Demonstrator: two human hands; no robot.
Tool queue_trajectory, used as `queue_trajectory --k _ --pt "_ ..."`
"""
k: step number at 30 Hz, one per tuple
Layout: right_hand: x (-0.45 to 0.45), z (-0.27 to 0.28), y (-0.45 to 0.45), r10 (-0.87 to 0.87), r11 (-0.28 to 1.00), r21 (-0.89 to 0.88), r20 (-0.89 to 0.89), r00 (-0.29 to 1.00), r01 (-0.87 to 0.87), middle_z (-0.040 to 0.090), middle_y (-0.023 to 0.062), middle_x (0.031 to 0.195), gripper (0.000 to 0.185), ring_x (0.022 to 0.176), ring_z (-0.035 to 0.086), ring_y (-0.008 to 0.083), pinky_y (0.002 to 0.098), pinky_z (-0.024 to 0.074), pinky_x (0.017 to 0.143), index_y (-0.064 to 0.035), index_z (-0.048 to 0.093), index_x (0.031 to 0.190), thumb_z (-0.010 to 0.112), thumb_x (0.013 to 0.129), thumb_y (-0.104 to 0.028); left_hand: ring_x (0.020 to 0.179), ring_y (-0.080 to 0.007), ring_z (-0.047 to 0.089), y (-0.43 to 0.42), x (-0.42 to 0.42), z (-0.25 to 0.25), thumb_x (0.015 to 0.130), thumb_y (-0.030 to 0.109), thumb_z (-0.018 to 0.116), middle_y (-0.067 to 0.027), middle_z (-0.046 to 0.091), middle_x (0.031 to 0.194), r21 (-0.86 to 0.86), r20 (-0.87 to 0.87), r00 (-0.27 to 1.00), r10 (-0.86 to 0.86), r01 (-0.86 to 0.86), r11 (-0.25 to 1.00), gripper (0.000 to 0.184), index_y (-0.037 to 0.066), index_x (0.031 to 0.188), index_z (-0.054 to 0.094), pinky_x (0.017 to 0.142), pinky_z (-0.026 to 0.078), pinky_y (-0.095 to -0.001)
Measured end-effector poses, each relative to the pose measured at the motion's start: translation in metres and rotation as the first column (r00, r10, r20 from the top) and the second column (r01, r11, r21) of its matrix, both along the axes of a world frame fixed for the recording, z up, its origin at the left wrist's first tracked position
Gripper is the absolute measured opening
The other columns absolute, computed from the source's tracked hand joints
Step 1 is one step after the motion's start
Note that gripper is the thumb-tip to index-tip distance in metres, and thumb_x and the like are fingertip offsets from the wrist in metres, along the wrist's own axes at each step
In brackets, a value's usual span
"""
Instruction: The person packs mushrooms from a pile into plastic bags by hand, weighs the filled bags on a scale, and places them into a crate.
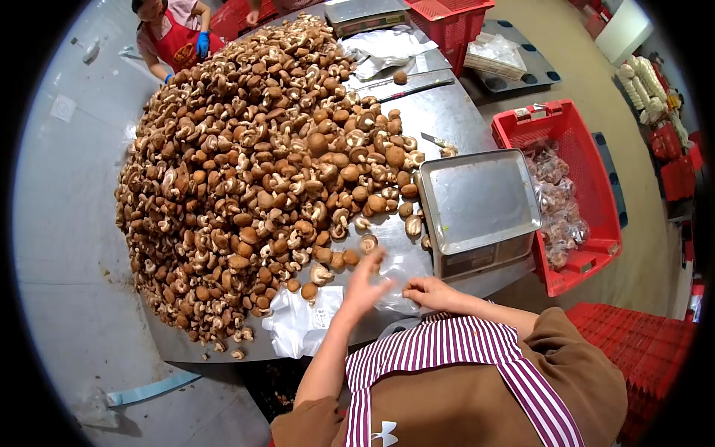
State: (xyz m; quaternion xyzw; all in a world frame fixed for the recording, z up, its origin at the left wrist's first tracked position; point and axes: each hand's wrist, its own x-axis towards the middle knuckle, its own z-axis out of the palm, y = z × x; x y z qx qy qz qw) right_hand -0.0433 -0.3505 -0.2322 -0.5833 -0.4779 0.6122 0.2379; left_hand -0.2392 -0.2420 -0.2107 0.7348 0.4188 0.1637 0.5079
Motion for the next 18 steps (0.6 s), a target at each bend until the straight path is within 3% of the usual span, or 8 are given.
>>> queue_trajectory --k 2,4,6,8,10,12,16,18 --pt "0.007 0.007 0.010 -0.034 0.999 0.008 -0.060 0.998 0.035 0.058 0.0005 0.070 0.022 0.062 0.053 0.0102 0.0291 0.0446 0.056 -0.0029 0.065 0.103 0.060 0.098 -0.023 0.105 -0.0274 0.064 -0.016 -0.003 0.021 0.084 0.013 0.070 -0.0131 0.064 0.123 0.100 -0.067 0.989 -0.132 0.139 0.985 0.055 0.007 0.136 0.052 0.083 0.053 -0.0407" --pt "0.018 0.032 0.027 -0.100 0.974 -0.221 -0.249 0.963 0.044 0.063 0.0028 0.073 0.023 0.066 0.056 0.0120 0.0288 0.0476 0.062 -0.0031 0.067 0.107 0.063 0.095 -0.023 0.104 -0.0314 0.064 -0.028 -0.012 0.020 0.083 0.014 0.069 -0.0130 0.068 0.114 0.194 -0.155 0.956 -0.248 0.275 0.942 0.044 0.007 0.126 0.061 0.084 0.052 -0.0429" --pt "0.028 0.061 0.037 -0.070 0.974 -0.225 -0.273 0.959 0.007 0.060 0.0030 0.074 0.026 0.067 0.055 0.0143 0.0316 0.0476 0.064 -0.0039 0.066 0.110 0.066 0.093 -0.024 0.093 -0.0362 0.064 -0.032 -0.027 0.003 0.084 0.009 0.066 -0.0158 0.069 0.099 0.157 -0.140 0.989 0.041 -0.019 0.987 0.026 0.004 0.109 0.068 0.081 0.052 -0.0430" --pt "0.036 0.091 0.037 0.188 0.958 0.219 0.006 0.982 -0.185 0.061 0.0063 0.080 0.033 0.072 0.058 0.0177 0.0344 0.0485 0.068 -0.0037 0.063 0.116 0.068 0.092 -0.025 0.088 -0.0331 0.065 -0.035 -0.041 -0.008 0.084 0.007 0.065 -0.0154 0.069 0.096 0.224 -0.123 0.973 0.194 -0.163 0.961 0.021 0.002 0.105 0.068 0.079 0.052 -0.0409" --pt "0.042 0.106 0.040 0.298 0.942 0.106 0.169 0.940 -0.318 0.066 0.0125 0.094 0.033 0.082 0.064 0.0238 0.0389 0.0507 0.075 -0.0045 0.061 0.119 0.067 0.091 -0.022 0.083 -0.0300 0.066 -0.042 -0.053 -0.010 0.085 0.006 0.064 -0.0150 0.069 0.093 0.286 -0.095 0.932 0.350 -0.311 0.906 0.017 0.001 0.100 0.068 0.078 0.052 -0.0388" --pt "0.050 0.083 0.034 0.099 0.940 0.223 0.541 0.835 -0.257 0.068 0.0163 0.099 0.030 0.087 0.067 0.0297 0.0421 0.0519 0.077 -0.0056 0.061 0.115 0.067 0.088 -0.017 0.081 -0.0199 0.064 -0.049 -0.063 -0.008 0.085 0.002 0.061 -0.0114 0.068 0.089 -0.073 -0.005 0.755 0.655 -0.654 0.753 0.014 0.000 0.098 0.067 0.075 0.051 -0.0329" --pt "0.056 0.074 0.033 -0.297 0.857 0.516 0.503 0.812 -0.006 0.068 0.0164 0.099 0.019 0.084 0.067 0.0325 0.0446 0.0516 0.075 -0.0023 0.063 0.102 0.064 0.083 -0.006 0.067 -0.0035 0.046 -0.080 -0.077 -0.030 0.096 0.002 0.053 0.0038 0.056 0.080 -0.217 0.146 0.616 0.774 -0.743 0.633 0.012 0.002 0.102 0.063 0.058 0.037 -0.0201" --pt "0.050 0.077 0.034 -0.325 0.893 0.427 0.389 0.862 0.143 0.069 0.0132 0.096 0.011 0.085 0.067 0.0278 0.0438 0.0518 0.076 -0.0043 0.064 0.098 0.062 0.087 -0.006 0.067 -0.0069 0.051 -0.092 -0.095 -0.065 0.096 0.004 0.055 0.0016 0.059 0.083 -0.211 0.247 0.623 0.743 -0.713 0.668 0.011 0.003 0.104 0.062 0.063 0.042 -0.0214"
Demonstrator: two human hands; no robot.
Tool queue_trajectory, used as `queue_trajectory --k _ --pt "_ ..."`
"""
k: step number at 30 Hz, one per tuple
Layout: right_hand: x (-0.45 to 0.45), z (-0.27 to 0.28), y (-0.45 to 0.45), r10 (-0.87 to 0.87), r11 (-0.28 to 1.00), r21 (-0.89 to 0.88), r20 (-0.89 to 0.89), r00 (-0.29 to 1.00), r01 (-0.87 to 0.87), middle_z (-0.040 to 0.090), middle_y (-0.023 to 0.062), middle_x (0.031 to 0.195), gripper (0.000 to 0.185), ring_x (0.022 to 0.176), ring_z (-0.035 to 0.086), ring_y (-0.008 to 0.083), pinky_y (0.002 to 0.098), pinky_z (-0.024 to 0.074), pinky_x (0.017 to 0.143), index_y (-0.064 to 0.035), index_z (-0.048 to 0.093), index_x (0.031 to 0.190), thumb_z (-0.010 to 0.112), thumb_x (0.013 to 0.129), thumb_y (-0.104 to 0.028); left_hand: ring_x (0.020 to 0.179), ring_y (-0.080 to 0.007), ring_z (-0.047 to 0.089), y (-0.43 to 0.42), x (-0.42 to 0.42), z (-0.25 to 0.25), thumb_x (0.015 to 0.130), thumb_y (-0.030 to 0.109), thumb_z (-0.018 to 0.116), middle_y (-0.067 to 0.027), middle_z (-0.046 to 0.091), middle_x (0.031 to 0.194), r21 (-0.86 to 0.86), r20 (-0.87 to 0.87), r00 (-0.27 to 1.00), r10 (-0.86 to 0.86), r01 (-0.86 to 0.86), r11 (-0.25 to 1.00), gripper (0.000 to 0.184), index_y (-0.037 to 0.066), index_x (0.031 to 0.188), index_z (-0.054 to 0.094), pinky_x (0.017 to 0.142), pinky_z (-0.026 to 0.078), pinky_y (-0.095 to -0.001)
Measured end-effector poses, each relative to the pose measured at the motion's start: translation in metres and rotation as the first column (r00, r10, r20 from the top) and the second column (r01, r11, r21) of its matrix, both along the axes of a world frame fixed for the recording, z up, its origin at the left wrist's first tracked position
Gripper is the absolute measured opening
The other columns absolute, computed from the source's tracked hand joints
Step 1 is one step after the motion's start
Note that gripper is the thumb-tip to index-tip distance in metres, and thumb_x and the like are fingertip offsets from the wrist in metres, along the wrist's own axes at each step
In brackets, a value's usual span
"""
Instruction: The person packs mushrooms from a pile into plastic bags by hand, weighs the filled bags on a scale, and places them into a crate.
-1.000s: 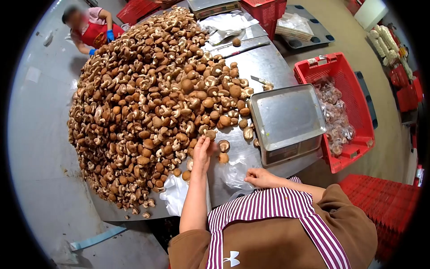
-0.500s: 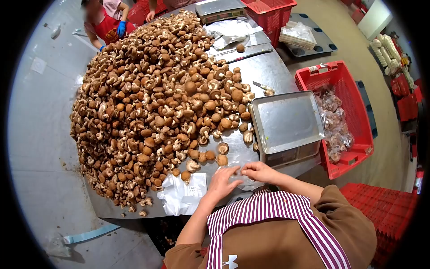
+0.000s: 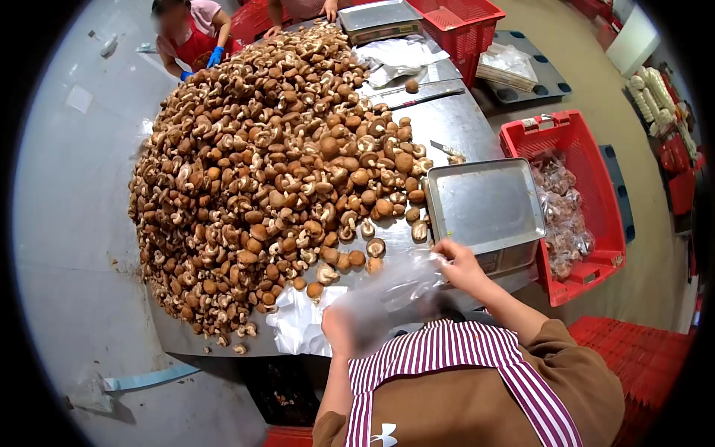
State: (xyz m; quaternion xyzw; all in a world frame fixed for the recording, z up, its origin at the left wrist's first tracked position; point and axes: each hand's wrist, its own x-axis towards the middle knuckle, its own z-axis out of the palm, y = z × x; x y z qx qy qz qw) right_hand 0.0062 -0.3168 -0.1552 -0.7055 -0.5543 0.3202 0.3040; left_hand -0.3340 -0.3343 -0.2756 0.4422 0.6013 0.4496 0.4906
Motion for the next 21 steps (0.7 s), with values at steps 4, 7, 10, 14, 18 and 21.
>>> queue_trajectory --k 4,7,10,14,18,21 --pt "-0.007 -0.014 -0.006 -0.189 0.895 -0.316 -0.908 0.375 -0.315 0.068 0.0036 0.089 0.012 0.078 0.065 0.0165 0.0374 0.0513 0.070 -0.0109 0.065 0.097 0.056 0.098 -0.018 0.066 -0.0159 0.056 -0.002 0.003 0.018 0.100 0.019 0.047 -0.0032 0.060 0.079 -0.430 0.475 0.842 0.255 -0.031 0.902 0.019 0.007 0.097 0.062 0.076 0.050 -0.0282" --pt "-0.007 -0.044 0.002 -0.496 0.860 -0.499 -0.772 -0.397 -0.105 0.070 0.0051 0.098 0.032 0.076 0.067 0.0169 0.0347 0.0537 0.066 -0.0088 0.060 0.113 0.039 0.106 -0.032 0.050 -0.0129 0.048 -0.019 -0.006 0.021 0.099 0.028 0.046 -0.0020 0.056 0.069 -0.539 0.842 0.142 0.521 0.273 0.797 0.025 0.011 0.085 0.057 0.052 0.044 -0.0263" --pt "-0.017 -0.070 0.005 -0.540 0.810 -0.586 -0.732 -0.415 -0.020 0.069 0.0115 0.109 0.036 0.091 0.068 0.0254 0.0328 0.0510 0.061 -0.0056 0.058 0.122 0.035 0.106 -0.028 0.043 -0.0117 0.041 -0.043 0.000 0.001 0.099 0.029 0.045 -0.0029 0.057 0.070 -0.421 0.907 0.174 0.384 0.352 0.836 0.026 0.011 0.087 0.058 0.042 0.036 -0.0269" --pt "-0.037 -0.115 -0.018 -0.708 0.678 -0.734 -0.642 -0.294 -0.032 0.067 0.0114 0.122 0.038 0.102 0.068 0.0182 0.0300 0.0529 0.064 -0.0077 0.052 0.132 0.031 0.108 -0.029 0.056 -0.0108 0.049 -0.047 0.011 0.000 0.101 0.028 0.044 -0.0031 0.063 0.081 -0.773 0.573 0.412 0.709 -0.016 0.634 0.029 0.008 0.110 0.063 0.053 0.041 -0.0232" --pt "-0.043 -0.166 -0.031 -0.806 0.581 -0.814 -0.573 -0.149 -0.014 0.071 0.0120 0.112 0.036 0.091 0.068 0.0156 0.0282 0.0490 0.058 -0.0061 0.051 0.130 0.035 0.106 -0.029 0.068 -0.0140 0.053 -0.046 0.001 -0.060 0.104 0.029 0.042 -0.0076 0.067 0.108 -0.753 0.619 0.502 0.603 0.162 0.638 0.031 0.011 0.120 0.060 0.063 0.046 -0.0256" --pt "-0.053 -0.148 0.010 -0.813 0.565 -0.824 -0.566 -0.135 0.045 0.072 0.0095 0.104 0.036 0.078 0.066 0.0138 0.0259 0.0451 0.051 -0.0081 0.054 0.125 0.041 0.104 -0.034 0.079 -0.0174 0.059 -0.014 0.008 -0.102 0.105 0.030 0.037 -0.0097 0.065 0.118 -0.595 0.740 0.480 0.471 0.141 0.792 0.032 0.012 0.121 0.058 0.065 0.048 -0.0303"
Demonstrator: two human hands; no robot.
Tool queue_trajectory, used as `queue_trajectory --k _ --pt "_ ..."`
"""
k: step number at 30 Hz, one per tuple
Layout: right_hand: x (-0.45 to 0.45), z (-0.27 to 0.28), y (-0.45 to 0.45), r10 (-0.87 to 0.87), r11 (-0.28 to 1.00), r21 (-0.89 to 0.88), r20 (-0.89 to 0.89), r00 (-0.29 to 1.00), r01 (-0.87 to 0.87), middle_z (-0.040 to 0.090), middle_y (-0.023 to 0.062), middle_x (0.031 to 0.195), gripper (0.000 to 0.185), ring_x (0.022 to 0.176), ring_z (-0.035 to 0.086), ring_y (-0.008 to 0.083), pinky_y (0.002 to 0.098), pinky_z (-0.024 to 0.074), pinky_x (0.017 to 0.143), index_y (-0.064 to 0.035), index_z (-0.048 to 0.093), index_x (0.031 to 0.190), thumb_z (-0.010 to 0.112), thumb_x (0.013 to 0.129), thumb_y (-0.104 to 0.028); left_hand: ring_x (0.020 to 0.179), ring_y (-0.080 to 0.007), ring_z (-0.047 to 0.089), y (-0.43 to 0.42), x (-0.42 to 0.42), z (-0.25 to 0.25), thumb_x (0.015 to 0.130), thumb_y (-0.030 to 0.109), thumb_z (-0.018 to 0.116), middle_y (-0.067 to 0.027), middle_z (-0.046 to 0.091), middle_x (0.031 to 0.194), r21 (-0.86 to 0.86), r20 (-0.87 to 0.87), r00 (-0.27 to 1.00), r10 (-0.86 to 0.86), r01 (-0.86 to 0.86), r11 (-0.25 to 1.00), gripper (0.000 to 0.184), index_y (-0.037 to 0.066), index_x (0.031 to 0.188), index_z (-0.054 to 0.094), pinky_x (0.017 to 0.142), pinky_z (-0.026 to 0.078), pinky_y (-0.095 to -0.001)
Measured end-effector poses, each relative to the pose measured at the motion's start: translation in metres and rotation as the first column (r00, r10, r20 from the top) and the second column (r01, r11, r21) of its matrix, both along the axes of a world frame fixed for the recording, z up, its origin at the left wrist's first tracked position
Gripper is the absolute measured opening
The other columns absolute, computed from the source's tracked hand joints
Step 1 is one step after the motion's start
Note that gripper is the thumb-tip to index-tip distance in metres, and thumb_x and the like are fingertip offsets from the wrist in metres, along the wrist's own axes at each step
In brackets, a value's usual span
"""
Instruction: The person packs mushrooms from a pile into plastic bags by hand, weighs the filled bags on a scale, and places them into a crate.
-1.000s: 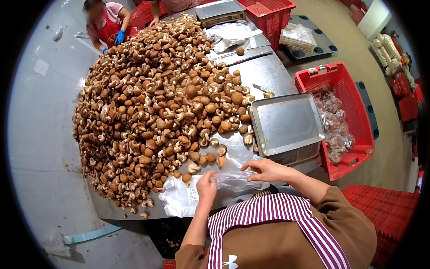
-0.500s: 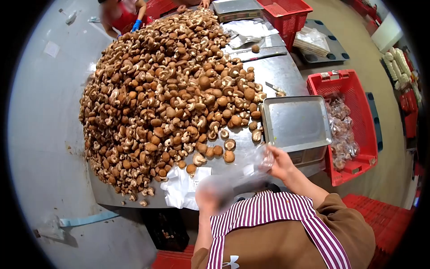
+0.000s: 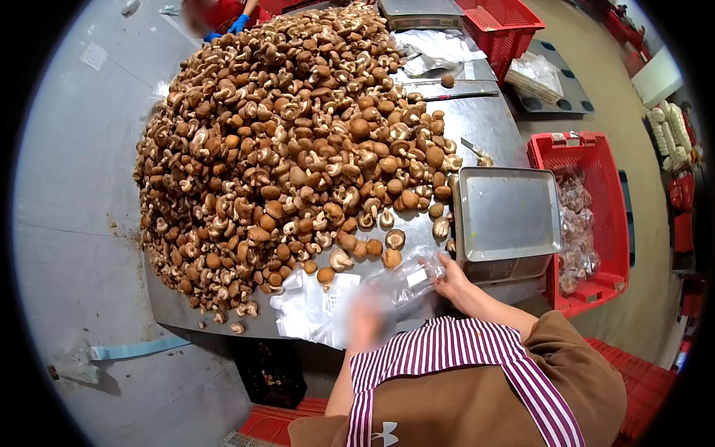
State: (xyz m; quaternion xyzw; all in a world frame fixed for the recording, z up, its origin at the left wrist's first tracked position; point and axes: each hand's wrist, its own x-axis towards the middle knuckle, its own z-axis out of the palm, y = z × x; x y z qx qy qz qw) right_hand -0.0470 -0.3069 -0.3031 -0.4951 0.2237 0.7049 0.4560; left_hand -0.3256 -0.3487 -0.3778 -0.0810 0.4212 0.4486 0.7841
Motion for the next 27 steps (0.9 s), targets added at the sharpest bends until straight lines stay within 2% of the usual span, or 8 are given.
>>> queue_trajectory --k 4,7,10,13,17,21,22,27 --pt "-0.026 0.024 0.079 0.020 0.998 0.047 0.168 0.986 -0.029 0.070 0.0075 0.097 0.045 0.069 0.064 0.0130 0.0239 0.0423 0.045 -0.0106 0.059 0.113 0.053 0.097 -0.052 0.090 -0.0228 0.061 0.088 0.008 0.041 0.105 0.040 0.035 -0.0104 0.062 0.115 0.151 -0.416 0.908 0.040 0.026 0.988 0.042 0.008 0.123 0.055 0.066 0.052 -0.0324" --pt "-0.017 -0.010 0.145 0.021 0.967 0.254 -0.015 1.000 -0.017 0.069 0.0067 0.098 0.050 0.064 0.061 0.0134 0.0244 0.0429 0.043 -0.0114 0.060 0.107 0.057 0.093 -0.059 0.089 -0.0220 0.061 0.168 0.004 0.076 0.097 0.059 0.047 -0.0085 0.062 0.108 -0.089 -0.330 0.934 0.139 -0.178 0.980 0.060 0.007 0.125 0.051 0.062 0.051 -0.0303" --pt "-0.020 0.009 0.206 -0.096 0.933 0.348 -0.022 0.995 0.097 0.069 0.0055 0.099 0.058 0.058 0.059 0.0139 0.0235 0.0426 0.042 -0.0117 0.060 0.121 0.061 0.090 -0.060 0.076 -0.0194 0.059 0.216 0.018 0.092 0.086 0.067 0.062 -0.0074 0.060 0.095 0.034 -0.196 0.956 0.217 -0.215 0.976 0.065 0.012 0.121 0.055 0.056 0.045 -0.0269" --pt "-0.002 0.008 0.240 0.180 0.850 0.491 0.075 0.981 -0.193 0.062 0.0133 0.124 0.071 0.085 0.065 0.0204 0.0321 0.0512 0.055 -0.0100 0.050 0.138 0.061 0.090 -0.060 0.067 -0.0213 0.061 0.243 0.007 0.059 0.089 0.064 0.058 -0.0058 0.064 0.092 -0.027 -0.180 0.973 0.147 -0.154 0.988 0.065 0.009 0.122 0.057 0.062 0.052 -0.0304" --pt "0.018 0.020 0.237 0.518 0.631 0.452 0.359 0.776 -0.630 0.030 0.0201 0.154 0.099 0.121 0.050 0.0331 0.0471 0.0495 0.086 -0.0067 0.026 0.154 0.058 0.085 -0.070 0.095 -0.0244 0.065 0.222 0.015 0.075 0.098 0.055 0.048 -0.0121 0.065 0.114 0.260 -0.299 0.951 0.082 -0.001 0.966 0.062 0.003 0.131 0.051 0.090 0.056 -0.0451" --pt "0.006 0.035 0.252 0.554 0.655 0.234 0.499 0.667 -0.719 0.041 0.0172 0.148 0.093 0.127 0.047 0.0307 0.0458 0.0455 0.095 -0.0075 0.031 0.152 0.056 0.087 -0.069 0.070 -0.0204 0.064 0.240 0.025 0.096 0.098 0.052 0.051 -0.0098 0.067 0.099 0.035 -0.272 0.952 0.140 -0.135 0.990 0.049 0.009 0.119 0.057 0.069 0.059 -0.0372" --pt "-0.005 0.036 0.250 0.475 0.591 0.153 0.727 0.495 -0.792 0.044 0.0165 0.144 0.089 0.122 0.047 0.0273 0.0458 0.0442 0.094 -0.0087 0.034 0.151 0.056 0.089 -0.068 0.081 -0.0207 0.065 0.249 0.027 0.094 0.097 0.053 0.053 -0.0079 0.067 0.099 0.025 -0.314 0.946 0.079 -0.075 0.997 0.051 0.009 0.120 0.058 0.073 0.057 -0.0387" --pt "0.014 0.060 0.248 0.549 0.562 0.226 0.617 0.563 -0.796 0.050 0.0169 0.130 0.087 0.109 0.050 0.0263 0.0419 0.0463 0.090 -0.0025 0.044 0.140 0.054 0.088 -0.071 0.100 -0.0209 0.065 0.233 0.010 0.096 0.098 0.048 0.052 -0.0060 0.065 0.108 0.165 -0.355 0.931 0.081 -0.023 0.986 0.047 0.011 0.127 0.055 0.083 0.056 -0.0403"
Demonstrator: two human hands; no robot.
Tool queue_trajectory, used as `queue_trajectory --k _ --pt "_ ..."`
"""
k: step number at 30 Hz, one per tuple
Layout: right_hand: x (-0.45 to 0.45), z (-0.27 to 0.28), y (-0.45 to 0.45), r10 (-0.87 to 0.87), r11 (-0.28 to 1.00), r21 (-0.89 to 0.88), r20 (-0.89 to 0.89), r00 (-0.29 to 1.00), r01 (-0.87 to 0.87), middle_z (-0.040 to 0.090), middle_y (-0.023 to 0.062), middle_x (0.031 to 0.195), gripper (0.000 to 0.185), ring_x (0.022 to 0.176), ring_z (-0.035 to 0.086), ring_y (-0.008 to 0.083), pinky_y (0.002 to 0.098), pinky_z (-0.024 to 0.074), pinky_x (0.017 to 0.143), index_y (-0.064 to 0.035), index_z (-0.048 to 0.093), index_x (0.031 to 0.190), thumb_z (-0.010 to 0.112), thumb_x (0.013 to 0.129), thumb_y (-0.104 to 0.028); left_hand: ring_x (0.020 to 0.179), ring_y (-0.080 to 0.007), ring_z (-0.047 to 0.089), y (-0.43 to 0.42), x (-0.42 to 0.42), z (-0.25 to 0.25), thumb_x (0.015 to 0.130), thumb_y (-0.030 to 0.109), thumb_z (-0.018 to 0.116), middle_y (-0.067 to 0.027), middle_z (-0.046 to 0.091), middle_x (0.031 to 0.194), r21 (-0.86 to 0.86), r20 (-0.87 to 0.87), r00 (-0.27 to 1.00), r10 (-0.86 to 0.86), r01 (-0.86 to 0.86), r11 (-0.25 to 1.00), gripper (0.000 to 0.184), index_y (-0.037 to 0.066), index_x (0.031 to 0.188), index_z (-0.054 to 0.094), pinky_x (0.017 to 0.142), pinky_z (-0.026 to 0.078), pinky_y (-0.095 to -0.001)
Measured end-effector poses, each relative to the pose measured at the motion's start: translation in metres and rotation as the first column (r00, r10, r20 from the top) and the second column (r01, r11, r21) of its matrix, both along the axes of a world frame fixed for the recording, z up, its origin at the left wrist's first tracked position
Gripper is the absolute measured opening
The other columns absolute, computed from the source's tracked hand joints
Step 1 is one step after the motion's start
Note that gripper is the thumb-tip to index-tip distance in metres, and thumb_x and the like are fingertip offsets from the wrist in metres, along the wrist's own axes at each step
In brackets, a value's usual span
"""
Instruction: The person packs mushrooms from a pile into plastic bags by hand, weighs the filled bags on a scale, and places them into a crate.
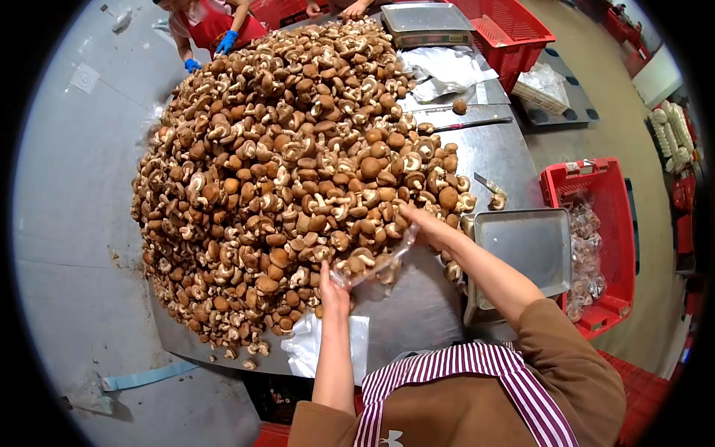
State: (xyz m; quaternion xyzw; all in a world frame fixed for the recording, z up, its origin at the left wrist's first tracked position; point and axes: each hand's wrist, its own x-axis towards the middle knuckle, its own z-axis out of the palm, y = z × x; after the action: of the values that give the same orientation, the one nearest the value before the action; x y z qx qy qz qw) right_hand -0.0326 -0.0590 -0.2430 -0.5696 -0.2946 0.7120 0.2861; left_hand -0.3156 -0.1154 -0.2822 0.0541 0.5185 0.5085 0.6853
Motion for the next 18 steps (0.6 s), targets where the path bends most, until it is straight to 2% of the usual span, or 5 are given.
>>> queue_trajectory --k 4,6,8,13,18 --pt "-0.023 -0.017 0.008 0.047 0.984 0.165 0.126 0.991 -0.067 0.059 0.0151 0.110 0.072 0.104 0.059 0.0220 0.0363 0.0516 0.083 -0.0036 0.050 0.132 0.054 0.092 -0.063 0.092 -0.0176 0.065 0.016 0.000 -0.031 0.095 0.044 0.061 -0.0022 0.066 0.100 -0.069 -0.062 0.998 0.001 -0.006 0.998 0.036 0.013 0.114 0.061 0.077 0.054 -0.0332" --pt "-0.009 -0.015 0.005 0.151 0.977 0.143 0.057 0.987 -0.157 0.061 0.0125 0.109 0.073 0.082 0.063 0.0174 0.0302 0.0518 0.068 -0.0041 0.045 0.140 0.052 0.094 -0.061 0.063 -0.0099 0.056 0.007 -0.007 0.012 0.096 0.045 0.060 0.0015 0.062 0.077 0.060 -0.082 0.978 -0.192 0.197 0.978 0.033 0.014 0.106 0.063 0.052 0.043 -0.0246" --pt "-0.008 0.000 0.003 0.096 0.989 0.112 0.009 0.995 -0.096 0.064 0.0145 0.106 0.069 0.056 0.061 0.0138 0.0268 0.0508 0.055 -0.0056 0.049 0.139 0.050 0.095 -0.059 0.057 -0.0097 0.056 0.001 -0.011 0.023 0.098 0.046 0.057 0.0014 0.066 0.082 0.104 -0.036 0.982 -0.183 0.186 0.977 0.034 0.015 0.111 0.062 0.049 0.041 -0.0253" --pt "-0.045 -0.007 0.014 0.094 0.969 0.216 0.136 0.986 -0.122 0.065 0.0078 0.108 0.051 0.100 0.058 0.0167 0.0342 0.0473 0.089 -0.0052 0.062 0.119 0.056 0.096 -0.051 0.103 -0.0197 0.063 0.026 0.018 0.020 0.094 0.048 0.060 -0.0048 0.065 0.111 -0.094 -0.282 0.943 -0.177 0.156 0.983 0.047 0.009 0.119 0.061 0.076 0.052 -0.0290" --pt "-0.037 0.012 -0.017 0.217 0.916 0.274 0.273 0.937 -0.292 0.064 0.0151 0.122 0.067 0.111 0.058 0.0209 0.0342 0.0443 0.097 -0.0040 0.053 0.137 0.063 0.091 -0.052 0.047 -0.0030 0.041 -0.007 0.015 0.033 0.097 0.027 0.060 0.0024 0.060 0.081 0.052 -0.290 0.898 -0.330 0.360 0.932 0.030 0.007 0.119 0.060 0.039 0.029 -0.0196"
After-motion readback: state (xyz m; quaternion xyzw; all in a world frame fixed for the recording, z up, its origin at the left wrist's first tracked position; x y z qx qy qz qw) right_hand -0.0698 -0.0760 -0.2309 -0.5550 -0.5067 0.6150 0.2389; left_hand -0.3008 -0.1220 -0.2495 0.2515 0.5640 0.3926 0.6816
